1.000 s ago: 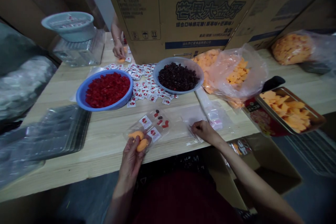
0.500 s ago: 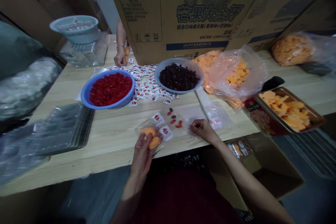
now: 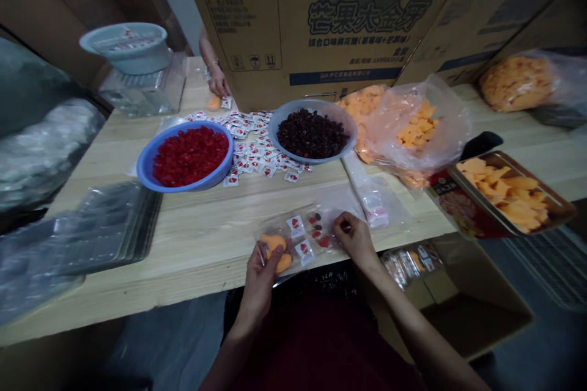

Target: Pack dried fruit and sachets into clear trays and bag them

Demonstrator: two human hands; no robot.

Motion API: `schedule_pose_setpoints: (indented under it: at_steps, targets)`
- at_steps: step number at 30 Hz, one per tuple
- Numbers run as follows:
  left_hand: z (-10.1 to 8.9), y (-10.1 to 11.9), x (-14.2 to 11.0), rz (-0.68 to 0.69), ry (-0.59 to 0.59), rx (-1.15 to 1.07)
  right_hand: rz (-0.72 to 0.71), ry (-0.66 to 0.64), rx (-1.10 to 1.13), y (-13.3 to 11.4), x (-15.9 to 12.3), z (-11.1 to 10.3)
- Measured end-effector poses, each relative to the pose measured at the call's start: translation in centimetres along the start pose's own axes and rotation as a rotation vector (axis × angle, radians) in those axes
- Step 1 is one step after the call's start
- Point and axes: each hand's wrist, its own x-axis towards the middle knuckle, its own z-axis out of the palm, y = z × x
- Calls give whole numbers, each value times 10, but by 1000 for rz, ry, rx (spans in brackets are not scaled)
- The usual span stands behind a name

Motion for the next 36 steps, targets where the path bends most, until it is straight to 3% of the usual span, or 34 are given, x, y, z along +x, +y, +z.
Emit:
schedule_pose_setpoints:
  at_steps: [6,9,15,22,29,36]
  targets:
    - [3,9,-4,131,-40,154,-57,49,-100,-9,-1,5]
    - [1,11,-6,124,-78,149,-28,53,-48,-5,-1,6]
    - [-10,15,0,2,-25,9,14,55,53,5,-4,8]
    - [-7,8,4,100,18,32,40,45,91,5,-4,11]
    - [6,-16,-18,176,86,78,-33,145,22,-2,-14,17]
    - [3,-21,-27,123,83,141,-303,198,-213,-9,-23,21]
